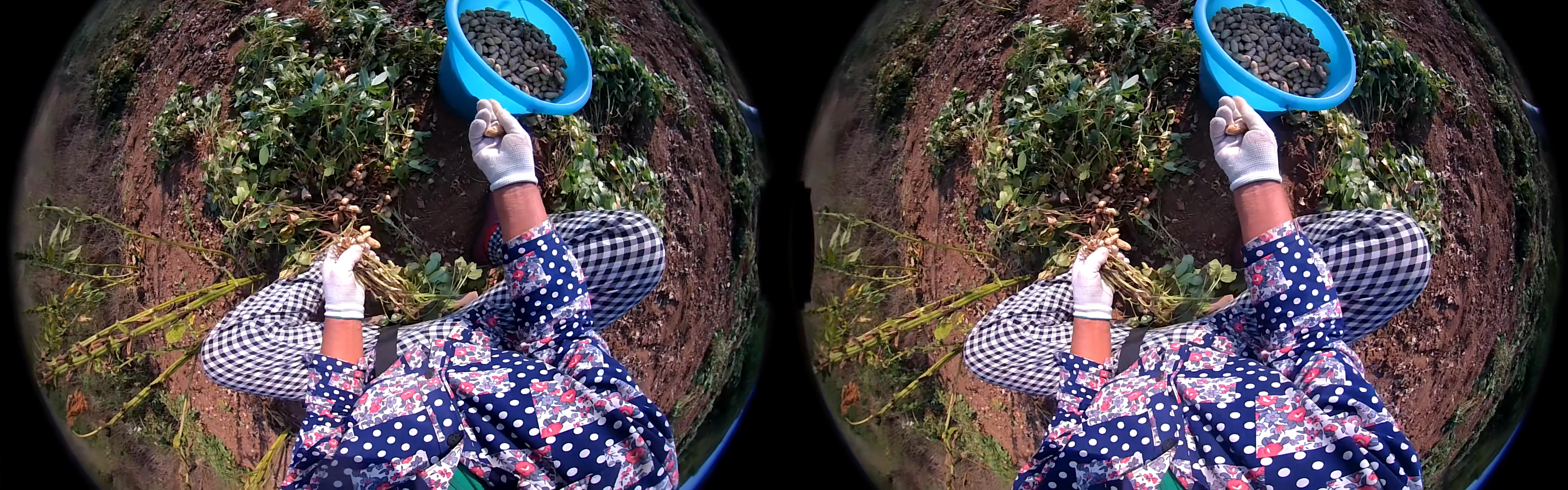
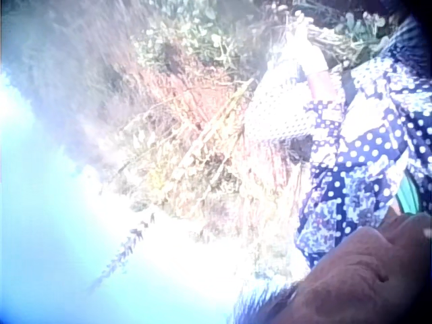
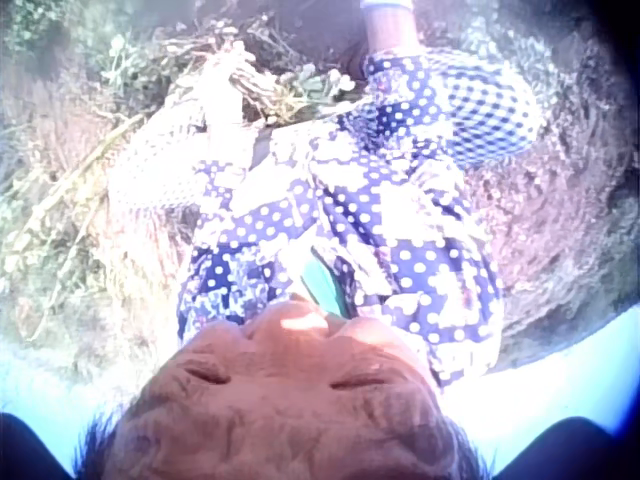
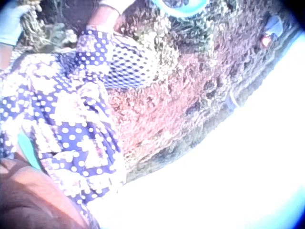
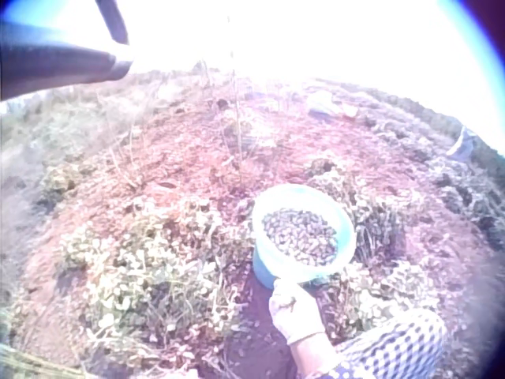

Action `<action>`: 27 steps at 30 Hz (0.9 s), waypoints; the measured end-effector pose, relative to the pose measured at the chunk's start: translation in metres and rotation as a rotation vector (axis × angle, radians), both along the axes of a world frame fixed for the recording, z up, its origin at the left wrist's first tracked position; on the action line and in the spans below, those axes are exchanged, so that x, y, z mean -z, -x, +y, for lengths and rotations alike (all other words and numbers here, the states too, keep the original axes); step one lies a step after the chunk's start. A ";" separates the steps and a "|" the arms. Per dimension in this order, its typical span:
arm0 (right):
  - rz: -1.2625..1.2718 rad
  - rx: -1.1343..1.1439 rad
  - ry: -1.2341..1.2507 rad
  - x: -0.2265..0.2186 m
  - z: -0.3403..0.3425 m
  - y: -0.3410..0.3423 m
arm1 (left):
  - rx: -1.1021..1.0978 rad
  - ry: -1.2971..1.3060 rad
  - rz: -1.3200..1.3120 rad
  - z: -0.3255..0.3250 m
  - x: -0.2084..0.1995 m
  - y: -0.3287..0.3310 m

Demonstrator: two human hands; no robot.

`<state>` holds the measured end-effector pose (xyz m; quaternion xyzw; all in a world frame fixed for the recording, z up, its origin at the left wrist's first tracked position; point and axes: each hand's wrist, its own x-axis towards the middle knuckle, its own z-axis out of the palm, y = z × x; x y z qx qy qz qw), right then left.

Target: The person sits on the ground in a garden and manually shells peanuts. They hold a peanut cluster in one hand and use the other to pull the pods off the stem, dropping the shelled nuts into a blue basin nearby.

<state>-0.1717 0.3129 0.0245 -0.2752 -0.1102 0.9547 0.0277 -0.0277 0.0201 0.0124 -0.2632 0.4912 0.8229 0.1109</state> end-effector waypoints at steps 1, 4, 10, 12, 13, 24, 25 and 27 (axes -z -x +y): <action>-0.026 -0.121 0.033 0.005 -0.018 -0.015 | -0.033 0.024 -0.021 -0.002 0.001 0.000; -0.204 -0.265 -0.154 -0.004 -0.048 -0.044 | -0.127 -0.010 0.016 -0.009 0.005 -0.001; 0.355 0.359 -1.398 -0.088 0.032 0.021 | -0.104 0.002 -0.012 -0.011 0.018 -0.002; 0.036 0.507 -1.812 -0.093 0.066 0.051 | -0.098 -0.067 0.012 -0.011 0.018 -0.003; -0.180 0.384 -2.174 -0.088 0.077 0.069 | -0.109 -0.121 -0.035 -0.010 0.017 -0.003; 0.128 -0.792 -2.167 0.014 -0.055 -0.026 | -0.109 -0.253 0.053 -0.003 0.005 0.000; 0.158 -0.963 -1.908 0.010 -0.080 -0.047 | -0.116 -0.235 0.037 -0.003 0.006 0.000; 0.284 -1.120 -1.659 0.002 -0.116 -0.103 | -0.108 -0.232 0.050 -0.005 0.009 0.000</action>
